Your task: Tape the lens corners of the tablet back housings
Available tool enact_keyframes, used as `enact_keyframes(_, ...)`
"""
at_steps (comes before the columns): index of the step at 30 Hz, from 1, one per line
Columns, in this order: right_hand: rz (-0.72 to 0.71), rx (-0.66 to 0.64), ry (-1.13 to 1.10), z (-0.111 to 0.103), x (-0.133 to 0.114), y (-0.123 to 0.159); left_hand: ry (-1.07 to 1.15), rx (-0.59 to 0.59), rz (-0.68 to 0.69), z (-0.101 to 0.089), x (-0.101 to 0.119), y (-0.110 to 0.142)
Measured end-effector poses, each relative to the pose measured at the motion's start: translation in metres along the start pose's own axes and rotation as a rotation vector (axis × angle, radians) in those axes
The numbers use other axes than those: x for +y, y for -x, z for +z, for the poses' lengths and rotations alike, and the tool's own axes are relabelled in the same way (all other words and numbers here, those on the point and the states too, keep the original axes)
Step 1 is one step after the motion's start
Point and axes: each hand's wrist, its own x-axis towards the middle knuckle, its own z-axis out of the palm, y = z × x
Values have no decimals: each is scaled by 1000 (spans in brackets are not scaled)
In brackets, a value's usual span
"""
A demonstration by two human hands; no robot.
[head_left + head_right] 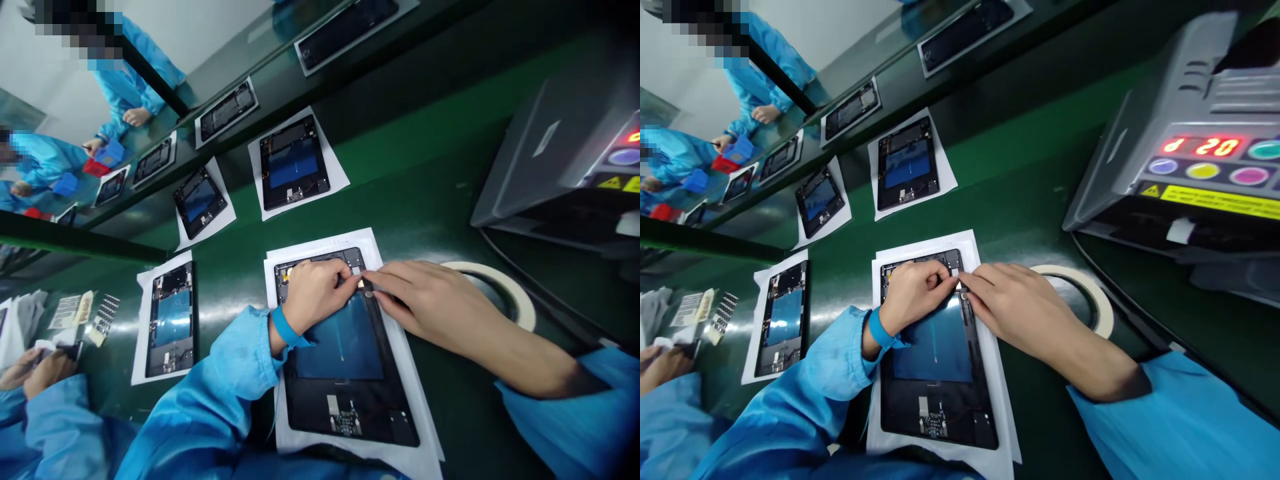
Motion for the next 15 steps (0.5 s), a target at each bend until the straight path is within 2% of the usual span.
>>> enact_keyframes(6, 1, -18, 18, 2, 1, 7, -13, 9, -72, 9, 9, -3)
enact_keyframes(9, 39, -30, -6, 5, 1, 11, 44, -10, -78, -1, 6, 0)
enact_keyframes(12, 58, -48, -19, 7, 2, 14, 147, 24, -23, -37, -13, 24)
enact_keyframes(15, 55, -45, -8, 6, 1, 13, 27, 168, -56, -93, -49, 66)
